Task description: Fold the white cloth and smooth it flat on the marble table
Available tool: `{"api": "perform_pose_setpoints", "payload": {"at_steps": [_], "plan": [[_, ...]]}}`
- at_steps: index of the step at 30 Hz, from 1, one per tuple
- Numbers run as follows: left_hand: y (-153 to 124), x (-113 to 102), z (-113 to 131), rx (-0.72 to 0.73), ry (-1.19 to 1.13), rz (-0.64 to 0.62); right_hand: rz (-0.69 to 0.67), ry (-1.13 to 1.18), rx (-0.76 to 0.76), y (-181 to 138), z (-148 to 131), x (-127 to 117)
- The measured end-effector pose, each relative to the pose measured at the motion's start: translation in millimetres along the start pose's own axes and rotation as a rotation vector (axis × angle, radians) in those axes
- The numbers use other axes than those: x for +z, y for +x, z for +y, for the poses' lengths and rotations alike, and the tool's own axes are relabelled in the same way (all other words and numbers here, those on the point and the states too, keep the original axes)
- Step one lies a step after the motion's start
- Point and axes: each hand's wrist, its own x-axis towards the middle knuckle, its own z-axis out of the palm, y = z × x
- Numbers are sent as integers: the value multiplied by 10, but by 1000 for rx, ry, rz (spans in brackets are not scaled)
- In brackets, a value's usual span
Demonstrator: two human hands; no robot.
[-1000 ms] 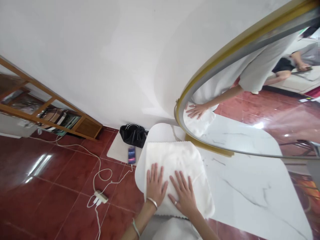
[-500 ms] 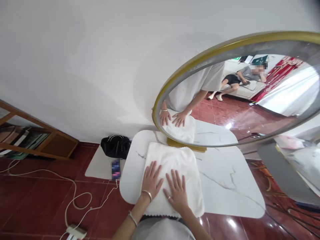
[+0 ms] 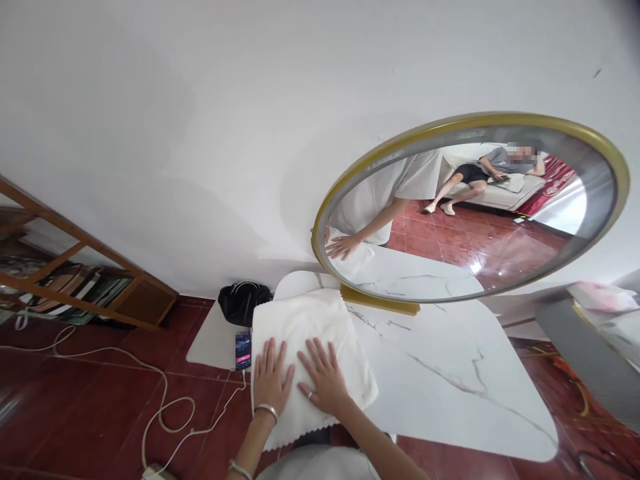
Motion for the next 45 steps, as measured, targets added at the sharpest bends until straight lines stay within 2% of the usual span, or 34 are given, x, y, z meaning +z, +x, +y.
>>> {"api": "perform_pose_setpoints", "payload": {"at_steps": [5,15,26,32,38,45], "plan": [[-21,21,46,-17,14,45,34,-15,-34,-18,37,13],[27,-23,130,-71,48,44,49,-24,-33,-7,45,44],[111,-21,-21,-56,16,4,52,-56,-3,90,3,119],[127,-2,-8,-51,29,28,62,-52,-7,87,2,125],[116,81,115,-14,30,42,107,-72,-12,-21,131,101],[139,222,488,59,11,37,109,-151,72,-329,347,-22]]}}
